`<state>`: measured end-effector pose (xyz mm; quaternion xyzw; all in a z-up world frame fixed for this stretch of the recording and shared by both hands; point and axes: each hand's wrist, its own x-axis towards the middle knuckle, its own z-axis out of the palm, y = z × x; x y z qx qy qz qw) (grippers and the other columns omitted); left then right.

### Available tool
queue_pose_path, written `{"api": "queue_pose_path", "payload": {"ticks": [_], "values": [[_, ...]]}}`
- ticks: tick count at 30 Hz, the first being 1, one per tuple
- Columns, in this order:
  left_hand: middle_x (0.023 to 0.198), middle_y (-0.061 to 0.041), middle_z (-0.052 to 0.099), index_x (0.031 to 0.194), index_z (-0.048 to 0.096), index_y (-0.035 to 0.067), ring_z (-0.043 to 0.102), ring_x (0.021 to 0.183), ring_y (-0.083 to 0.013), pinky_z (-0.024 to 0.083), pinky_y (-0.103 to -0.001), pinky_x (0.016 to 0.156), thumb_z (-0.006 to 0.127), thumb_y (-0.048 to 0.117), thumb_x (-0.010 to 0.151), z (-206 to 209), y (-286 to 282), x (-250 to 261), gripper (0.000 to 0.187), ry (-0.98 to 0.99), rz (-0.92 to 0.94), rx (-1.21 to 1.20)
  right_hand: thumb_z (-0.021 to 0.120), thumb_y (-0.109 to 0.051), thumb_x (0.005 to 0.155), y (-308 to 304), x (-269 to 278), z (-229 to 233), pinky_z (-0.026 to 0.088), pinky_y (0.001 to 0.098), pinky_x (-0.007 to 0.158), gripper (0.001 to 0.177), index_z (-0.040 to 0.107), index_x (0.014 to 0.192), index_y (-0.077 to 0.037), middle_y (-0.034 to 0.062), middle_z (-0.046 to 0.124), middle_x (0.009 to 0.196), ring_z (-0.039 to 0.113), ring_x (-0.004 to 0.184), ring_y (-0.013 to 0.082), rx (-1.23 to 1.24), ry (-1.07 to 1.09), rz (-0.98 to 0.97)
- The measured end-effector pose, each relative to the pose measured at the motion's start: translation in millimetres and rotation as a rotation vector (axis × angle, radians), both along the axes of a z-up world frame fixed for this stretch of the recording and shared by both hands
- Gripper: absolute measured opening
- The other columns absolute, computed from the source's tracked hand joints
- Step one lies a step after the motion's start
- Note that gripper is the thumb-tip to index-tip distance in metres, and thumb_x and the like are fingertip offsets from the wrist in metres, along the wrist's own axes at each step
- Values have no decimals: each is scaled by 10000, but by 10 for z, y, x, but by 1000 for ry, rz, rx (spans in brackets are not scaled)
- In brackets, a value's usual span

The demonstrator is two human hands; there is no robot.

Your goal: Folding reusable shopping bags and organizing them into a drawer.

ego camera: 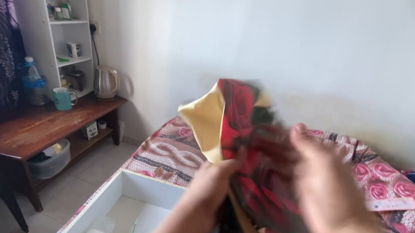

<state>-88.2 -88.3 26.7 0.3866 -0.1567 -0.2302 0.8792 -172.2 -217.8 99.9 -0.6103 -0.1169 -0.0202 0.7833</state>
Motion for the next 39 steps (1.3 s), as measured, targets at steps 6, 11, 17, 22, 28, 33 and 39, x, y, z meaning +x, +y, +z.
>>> {"api": "queue_pose_path", "payload": {"ticks": [6,11,17,22,28,33,39], "values": [[1003,-49,751,1203,729,45,699,851,-152,565,-336,776,761,150,841,270,312,284,377,-323,-269,490,700,-65,827,-289,-94,398,510,370,1044,619,548,1418,-166,75,638,1436,609,1310,195,-910,-649,-806],[1071,-77,783,1231,713,79,737,883,-159,602,-330,825,753,121,797,352,314,372,438,-389,-572,808,876,-124,764,-373,-110,403,424,437,1050,648,690,1363,-285,56,564,1584,515,1379,304,-1362,-735,-456],[1075,-116,781,1213,732,4,733,916,-174,599,-334,847,784,100,793,310,413,445,434,-678,-690,974,847,-235,824,-558,-55,502,577,373,976,381,692,1171,-212,-121,263,1701,738,1169,198,-1411,-44,-284],[1024,-107,706,1161,618,-59,679,950,-180,567,-379,888,781,53,869,229,312,412,353,-603,-817,734,719,-238,956,-720,124,479,574,396,938,210,803,1091,-100,144,729,1225,651,1118,246,-1319,-553,-314],[1080,-127,719,1176,629,-39,695,998,-220,568,-403,929,764,-18,843,104,312,384,361,-453,-813,666,629,-380,1008,-667,302,409,603,369,738,338,715,1157,-89,126,815,977,718,849,167,-1033,161,-355],[1123,-70,757,1234,675,54,701,1046,-189,558,-366,957,724,-36,796,78,364,390,449,-280,-864,505,564,-375,1027,-724,314,279,576,320,800,507,816,1157,46,163,851,1029,690,874,151,-1231,254,-478],[1017,-107,745,1205,705,27,697,930,-200,575,-396,879,787,51,764,-146,325,442,449,-621,-774,838,721,-33,818,-1096,172,-182,603,305,943,463,699,1280,-48,70,805,1204,756,1104,145,-519,478,294]]}}
